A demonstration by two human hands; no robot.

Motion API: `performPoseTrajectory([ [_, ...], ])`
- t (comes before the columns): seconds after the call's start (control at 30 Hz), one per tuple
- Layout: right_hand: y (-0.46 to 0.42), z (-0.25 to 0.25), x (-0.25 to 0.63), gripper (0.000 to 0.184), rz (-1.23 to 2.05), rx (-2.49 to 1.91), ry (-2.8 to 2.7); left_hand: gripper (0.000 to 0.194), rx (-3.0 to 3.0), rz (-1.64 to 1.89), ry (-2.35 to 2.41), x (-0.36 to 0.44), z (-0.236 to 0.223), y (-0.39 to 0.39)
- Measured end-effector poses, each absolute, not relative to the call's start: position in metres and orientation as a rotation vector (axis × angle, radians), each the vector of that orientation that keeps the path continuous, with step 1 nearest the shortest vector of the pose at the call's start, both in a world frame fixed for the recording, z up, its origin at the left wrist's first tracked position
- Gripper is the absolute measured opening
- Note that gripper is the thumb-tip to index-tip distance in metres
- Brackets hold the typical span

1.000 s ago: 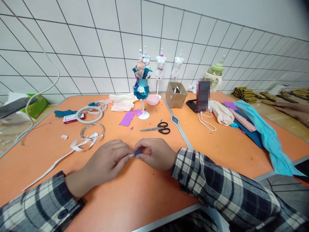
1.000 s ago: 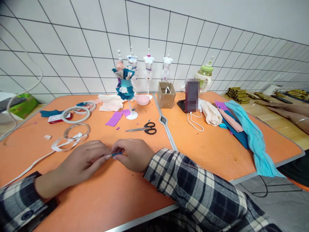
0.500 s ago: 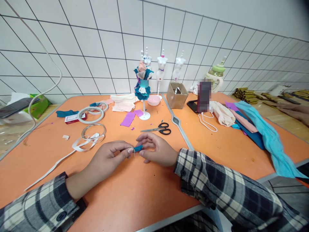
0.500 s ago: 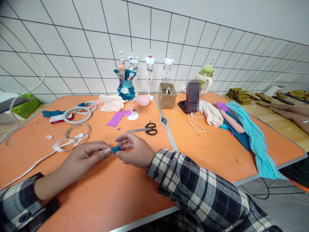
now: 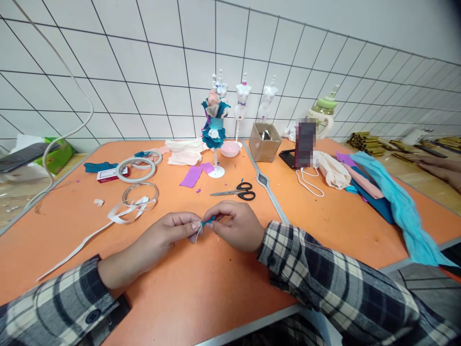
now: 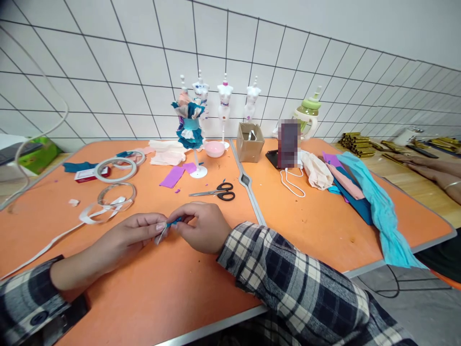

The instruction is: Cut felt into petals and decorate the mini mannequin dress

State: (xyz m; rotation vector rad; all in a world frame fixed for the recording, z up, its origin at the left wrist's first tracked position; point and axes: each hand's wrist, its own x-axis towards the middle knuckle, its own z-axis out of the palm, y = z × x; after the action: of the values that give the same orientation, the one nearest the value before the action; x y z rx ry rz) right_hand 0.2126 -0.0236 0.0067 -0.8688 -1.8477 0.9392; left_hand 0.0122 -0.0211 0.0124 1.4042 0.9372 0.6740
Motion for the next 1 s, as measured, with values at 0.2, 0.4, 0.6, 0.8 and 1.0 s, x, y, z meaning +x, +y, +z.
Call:
performPoseTrajectory([
  [0.2, -0.02, 0.006, 0.211, 0.028, 1.622, -0.936, -1.433, 0.029, 1.48, 0.723, 1.008, 0.012, 0.012, -0.021],
  [0.4, -0.023, 0.008, 0.211, 0.039, 2.027, -0.936, -1.212, 0.027, 1.703, 0.917, 1.175, 0.013, 0.019, -0.02],
  [0.6, -0.024, 0.012, 0.213, 0.043, 2.153, -0.908, -1.137, 0.029, 2.077, 1.001, 1.161, 0.009, 0.022, -0.023],
  [0.8, -0.019, 0.007, 0.214, 0.042, 2.138, -0.898, -1.005, 0.024, 2.378, 1.035, 1.065, 0.009, 0.025, -0.026],
  [1.0, -0.017, 0.003, 0.217, 0.038, 2.226, -0.892, -1.091, 0.032, 3.117, 0.954, 0.694, -0.015, 0.027, -0.029],
])
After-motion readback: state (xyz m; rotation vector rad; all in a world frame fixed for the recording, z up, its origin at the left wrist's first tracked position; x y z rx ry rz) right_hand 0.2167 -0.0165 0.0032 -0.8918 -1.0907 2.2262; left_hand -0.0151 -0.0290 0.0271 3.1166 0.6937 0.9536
